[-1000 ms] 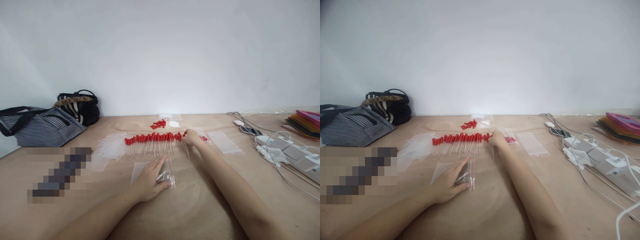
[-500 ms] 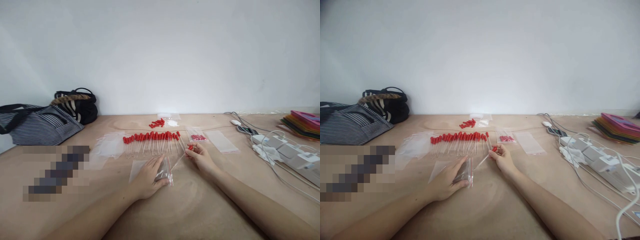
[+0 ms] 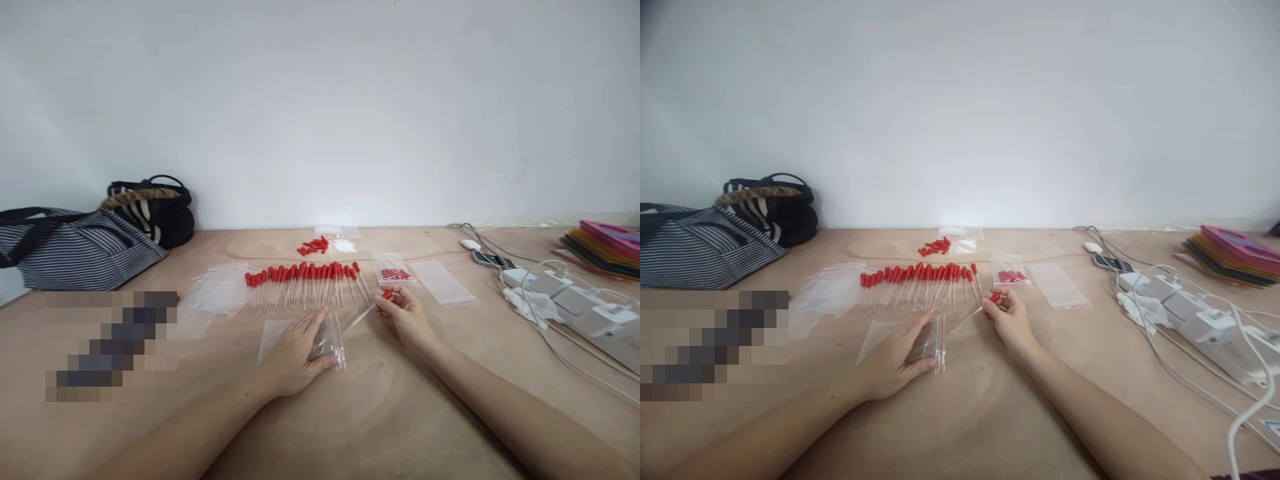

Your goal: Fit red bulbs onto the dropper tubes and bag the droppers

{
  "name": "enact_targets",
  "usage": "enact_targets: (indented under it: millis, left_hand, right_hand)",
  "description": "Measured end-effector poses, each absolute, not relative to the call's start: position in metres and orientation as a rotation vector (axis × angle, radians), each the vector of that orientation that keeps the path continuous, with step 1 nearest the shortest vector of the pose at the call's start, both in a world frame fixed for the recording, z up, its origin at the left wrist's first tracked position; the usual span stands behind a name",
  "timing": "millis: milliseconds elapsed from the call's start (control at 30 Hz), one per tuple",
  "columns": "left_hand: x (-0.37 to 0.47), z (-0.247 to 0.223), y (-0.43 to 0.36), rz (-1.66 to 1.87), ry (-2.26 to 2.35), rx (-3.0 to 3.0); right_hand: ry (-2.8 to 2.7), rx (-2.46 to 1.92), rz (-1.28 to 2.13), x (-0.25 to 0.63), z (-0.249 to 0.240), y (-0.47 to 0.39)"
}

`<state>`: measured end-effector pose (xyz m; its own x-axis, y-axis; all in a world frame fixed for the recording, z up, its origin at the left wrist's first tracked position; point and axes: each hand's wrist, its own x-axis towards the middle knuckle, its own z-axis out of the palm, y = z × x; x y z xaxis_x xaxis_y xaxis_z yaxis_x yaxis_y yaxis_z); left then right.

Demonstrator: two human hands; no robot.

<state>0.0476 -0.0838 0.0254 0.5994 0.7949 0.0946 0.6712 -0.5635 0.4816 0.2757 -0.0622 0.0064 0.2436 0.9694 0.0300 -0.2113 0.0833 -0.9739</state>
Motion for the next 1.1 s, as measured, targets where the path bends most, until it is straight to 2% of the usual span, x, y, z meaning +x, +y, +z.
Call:
enact_targets:
  millis: [200, 300, 433, 700, 800, 967, 1100]
  left_hand:
    - [0.048, 0.025, -0.084, 0.430, 1.180, 2.433]
    - [0.048, 0.026, -0.084, 0.447, 1.178, 2.428]
    - [0.048, 0.025, -0.084, 0.473, 1.166, 2.419]
    - [0.048, 0.022, -0.084, 0.491, 1.135, 2.465]
    - [0.049, 0.024, -0.084, 0.473, 1.147, 2.483]
    - [0.049, 0.026, -0.085, 0.476, 1.191, 2.524]
    - [0.042, 0.027, -0.083, 0.517, 1.146, 2.619]
  right_hand:
    - [-0.906, -1.122, 1.251, 0.262, 0.003, -0.072]
    - [-1.172, -1.127, 1.342, 0.259, 0.000, -0.078]
    - [-1.713, -1.119, 1.067, 0.259, 0.001, -0.081]
    - [-2.024, -1.143, 0.610, 0.244, 0.008, -0.088]
    - [-1.999, -1.218, 0.534, 0.250, 0.012, -0.068]
    - [-1.648, -1.871, 0.304, 0.271, 0.024, 0.001]
    - [-1.576, -2.013, 0.296, 0.270, 0.024, 0.041]
